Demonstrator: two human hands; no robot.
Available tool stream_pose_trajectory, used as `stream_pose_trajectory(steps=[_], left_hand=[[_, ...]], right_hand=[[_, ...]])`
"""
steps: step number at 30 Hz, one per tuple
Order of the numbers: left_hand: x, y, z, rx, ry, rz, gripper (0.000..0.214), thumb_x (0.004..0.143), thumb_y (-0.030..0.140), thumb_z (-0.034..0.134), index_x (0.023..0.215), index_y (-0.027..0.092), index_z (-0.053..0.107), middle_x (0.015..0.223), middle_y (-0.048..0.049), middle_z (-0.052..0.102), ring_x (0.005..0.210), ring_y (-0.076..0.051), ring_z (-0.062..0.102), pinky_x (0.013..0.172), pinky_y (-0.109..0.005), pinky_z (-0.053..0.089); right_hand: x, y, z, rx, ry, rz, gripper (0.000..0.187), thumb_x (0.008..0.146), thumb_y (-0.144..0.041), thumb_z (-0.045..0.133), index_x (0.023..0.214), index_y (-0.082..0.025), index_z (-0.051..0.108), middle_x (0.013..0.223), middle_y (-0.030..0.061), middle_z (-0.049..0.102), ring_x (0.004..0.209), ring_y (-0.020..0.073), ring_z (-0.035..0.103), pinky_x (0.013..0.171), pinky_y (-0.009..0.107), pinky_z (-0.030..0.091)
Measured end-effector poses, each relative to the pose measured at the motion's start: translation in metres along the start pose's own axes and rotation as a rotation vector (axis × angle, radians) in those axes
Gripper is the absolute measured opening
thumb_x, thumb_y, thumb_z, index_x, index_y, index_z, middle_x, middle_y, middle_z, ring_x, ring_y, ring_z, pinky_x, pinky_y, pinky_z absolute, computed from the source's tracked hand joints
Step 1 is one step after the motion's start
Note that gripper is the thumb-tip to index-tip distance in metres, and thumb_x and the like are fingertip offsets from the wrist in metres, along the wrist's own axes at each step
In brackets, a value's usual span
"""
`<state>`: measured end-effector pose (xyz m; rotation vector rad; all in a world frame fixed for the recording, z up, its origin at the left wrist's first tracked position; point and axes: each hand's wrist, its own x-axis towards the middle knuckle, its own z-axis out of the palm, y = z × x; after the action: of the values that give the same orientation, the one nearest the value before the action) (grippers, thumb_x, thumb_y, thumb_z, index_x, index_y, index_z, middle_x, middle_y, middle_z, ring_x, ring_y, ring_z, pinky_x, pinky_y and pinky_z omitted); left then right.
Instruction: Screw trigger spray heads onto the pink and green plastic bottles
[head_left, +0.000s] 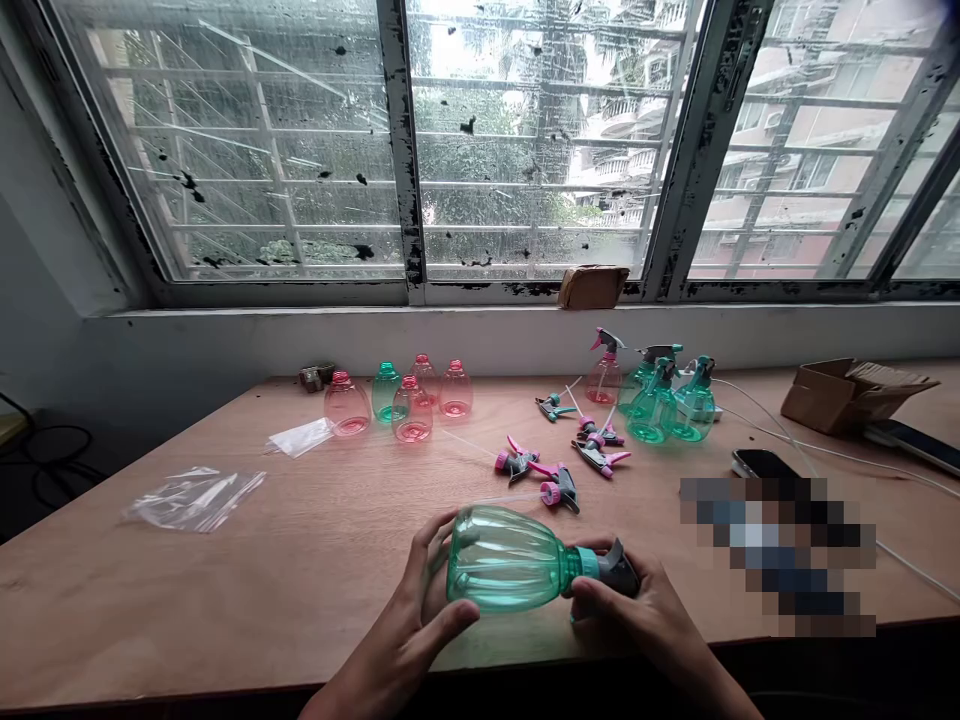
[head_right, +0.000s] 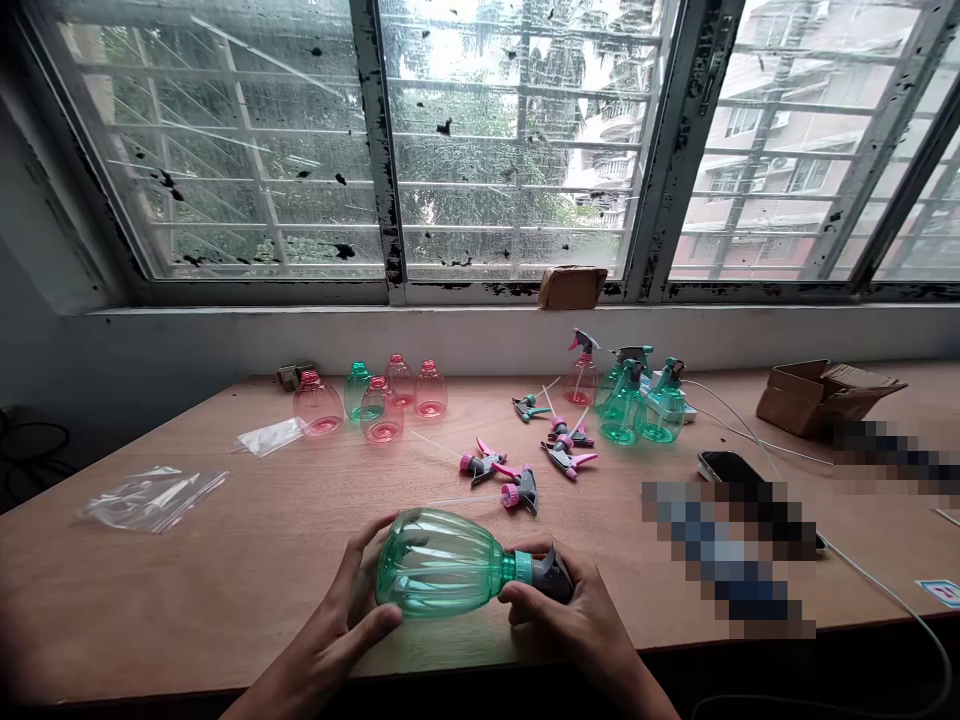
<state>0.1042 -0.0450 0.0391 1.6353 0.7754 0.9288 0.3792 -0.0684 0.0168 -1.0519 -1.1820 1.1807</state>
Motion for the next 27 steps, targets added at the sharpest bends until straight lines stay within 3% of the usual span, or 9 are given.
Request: stream_pose_trajectory(steps=[4,6,8,12,18,22,25,27], left_hand=[[-0.001,-0.001,0.002,0.108,0.037,0.076,0.084,0.086,0.038,0.076,0.152,0.041,0.025,0.166,-0.0041,0.025,0.153,-0.032,0.018,0.126,-0.050,0.014],[-0.001,-0.001,0.004,0.142,0.042,0.086,0.075,0.089,0.035,0.072,0.150,0.044,0.030,0.168,0.0008,0.019,0.155,-0.031,0.013,0.127,-0.048,0.013],[-0.002,0.000,0.006,0.073,0.047,0.078,0.066,0.093,0.036,0.068,0.147,0.047,0.032,0.168,0.0030,0.018,0.153,-0.031,0.019,0.125,-0.047,0.020],[-0.002,0.002,0.007,-0.045,-0.020,0.014,0.078,0.087,0.036,0.076,0.145,0.048,0.025,0.162,-0.0019,0.034,0.147,-0.031,0.035,0.124,-0.049,0.022],[0.000,0.006,0.004,-0.125,-0.055,-0.010,0.080,0.086,0.035,0.077,0.148,0.043,0.028,0.169,-0.0019,0.018,0.152,-0.033,0.023,0.120,-0.047,0.032],[0.002,0.000,0.002,-0.041,-0.078,-0.013,0.081,0.090,0.034,0.072,0.152,0.049,0.021,0.168,0.0031,0.021,0.152,-0.031,0.026,0.124,-0.047,0.024],[0.002,-0.004,0.001,-0.025,-0.075,-0.016,0.084,0.090,0.038,0.072,0.152,0.051,0.017,0.164,0.0017,0.032,0.147,-0.030,0.036,0.125,-0.050,0.021],[0.001,-0.003,0.001,0.006,-0.070,-0.034,0.090,0.087,0.039,0.076,0.153,0.048,0.016,0.164,-0.0002,0.031,0.148,-0.032,0.033,0.126,-0.051,0.016]], right_hand=[[0.000,0.000,0.000,-0.008,0.007,-0.002,0.034,0.073,-0.039,0.087,0.093,-0.016,0.072,0.062,-0.0012,0.074,0.054,0.0154,0.068,0.052,0.023,0.053],[0.000,-0.001,0.001,-0.008,-0.007,-0.003,0.033,0.072,-0.039,0.087,0.092,-0.016,0.072,0.061,-0.0010,0.074,0.054,0.0153,0.068,0.051,0.022,0.053],[-0.001,-0.001,0.001,-0.010,-0.015,-0.001,0.032,0.072,-0.038,0.087,0.091,-0.016,0.072,0.060,-0.0012,0.074,0.052,0.0145,0.067,0.050,0.021,0.052],[-0.002,0.000,0.002,-0.013,-0.004,0.009,0.033,0.073,-0.038,0.087,0.092,-0.016,0.071,0.059,-0.0005,0.075,0.050,0.0145,0.067,0.049,0.021,0.052],[-0.002,-0.002,0.000,-0.027,0.020,0.017,0.036,0.071,-0.039,0.087,0.093,-0.015,0.072,0.059,-0.0002,0.075,0.052,0.0156,0.067,0.049,0.022,0.052],[-0.002,-0.005,0.000,-0.028,0.001,0.010,0.033,0.072,-0.039,0.086,0.091,-0.016,0.073,0.061,-0.0005,0.074,0.053,0.0152,0.068,0.050,0.021,0.052],[-0.002,-0.005,0.001,-0.026,-0.006,0.006,0.032,0.072,-0.039,0.087,0.090,-0.016,0.073,0.061,-0.0004,0.074,0.054,0.0158,0.069,0.051,0.021,0.052],[-0.002,-0.004,0.000,-0.027,-0.004,0.001,0.032,0.072,-0.039,0.086,0.090,-0.016,0.073,0.061,-0.0005,0.074,0.054,0.0158,0.069,0.052,0.021,0.053]])
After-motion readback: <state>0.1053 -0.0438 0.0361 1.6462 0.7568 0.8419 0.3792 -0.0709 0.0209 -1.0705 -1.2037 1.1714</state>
